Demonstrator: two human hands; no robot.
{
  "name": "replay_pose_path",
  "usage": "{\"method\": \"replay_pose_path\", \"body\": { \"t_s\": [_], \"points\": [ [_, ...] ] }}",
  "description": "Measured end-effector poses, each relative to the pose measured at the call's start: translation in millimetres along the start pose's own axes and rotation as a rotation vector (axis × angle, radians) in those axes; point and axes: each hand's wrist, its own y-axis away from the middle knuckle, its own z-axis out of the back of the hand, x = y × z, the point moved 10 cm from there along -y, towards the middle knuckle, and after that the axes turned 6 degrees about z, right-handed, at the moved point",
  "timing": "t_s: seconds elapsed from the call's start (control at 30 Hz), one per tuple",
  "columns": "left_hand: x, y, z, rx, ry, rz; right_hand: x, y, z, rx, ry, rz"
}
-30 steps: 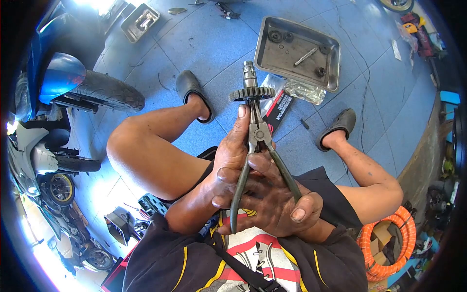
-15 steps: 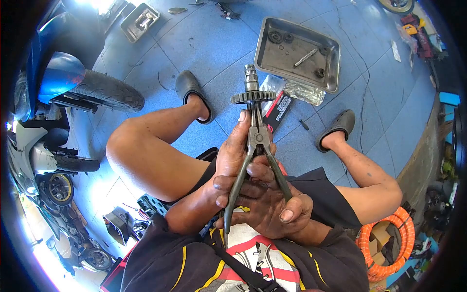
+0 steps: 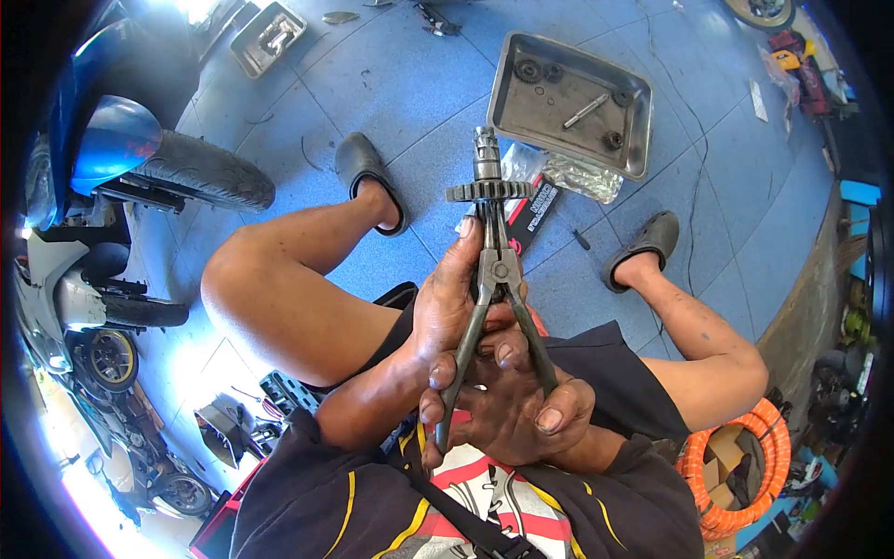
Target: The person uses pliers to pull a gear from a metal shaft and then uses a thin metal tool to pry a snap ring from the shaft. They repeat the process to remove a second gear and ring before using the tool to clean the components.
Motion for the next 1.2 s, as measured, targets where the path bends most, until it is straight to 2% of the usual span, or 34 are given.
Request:
{"method": "replay_pose_path", "body": {
  "t_s": [0.07,0.13,0.2,0.27,0.37,0.67,0.8,0.87,0.9,0.97,1.0,1.1,1.13,1.2],
  "points": [
    [-0.5,-0.3,-0.9,-0.013,-0.035,-0.010,3.2,6.3,10.7,0.030,-0.022,0.086],
    [-16.3,7.1,12.8,-0.289,-0.269,-0.166,3.4,4.2,14.1,0.063,-0.023,0.103],
    [-11.7,3.6,15.3,-0.239,-0.240,-0.119,9.9,0.7,7.4,0.103,-0.020,0.120],
    [-18.7,5.1,7.7,-0.215,-0.206,-0.195,7.9,0.4,8.9,-0.028,0.135,0.009],
    [-16.6,2.3,9.7,-0.164,-0.199,-0.177,12.0,1.8,9.2,-0.089,0.180,0.011],
    [-31.6,9.3,-0.3,-0.261,-0.411,-0.235,39.6,9.9,21.2,-0.253,0.471,-0.049],
    [-36.5,9.5,0.9,-0.297,-0.417,-0.280,53.2,10.2,29.0,-0.282,0.727,-0.057],
    [-34.6,9.4,3.1,-0.325,-0.426,-0.252,65.1,11.5,28.4,-0.272,1.101,-0.055],
    [-35.7,9.4,3.9,-0.326,-0.420,-0.255,65.6,11.3,27.7,-0.273,1.104,-0.062],
    [-27.6,5.5,2.9,-0.231,-0.254,-0.178,81.3,10.9,12.9,-0.242,1.490,0.079],
    [-30.7,6.8,4.2,-0.233,-0.248,-0.180,83.8,14.6,14.9,-0.243,1.491,0.071],
    [-28.2,9.4,-7.8,-0.083,-0.187,-0.051,112.8,26.5,-2.5,-0.239,1.559,0.366],
    [-29.6,11.6,-7.7,-0.087,-0.176,-0.051,116.5,25.7,-1.3,-0.245,1.559,0.355],
    [-24.6,12.7,-16.1,0.025,-0.045,0.016,152.1,36.8,1.6,-0.646,2.137,0.384]
  ]
}}
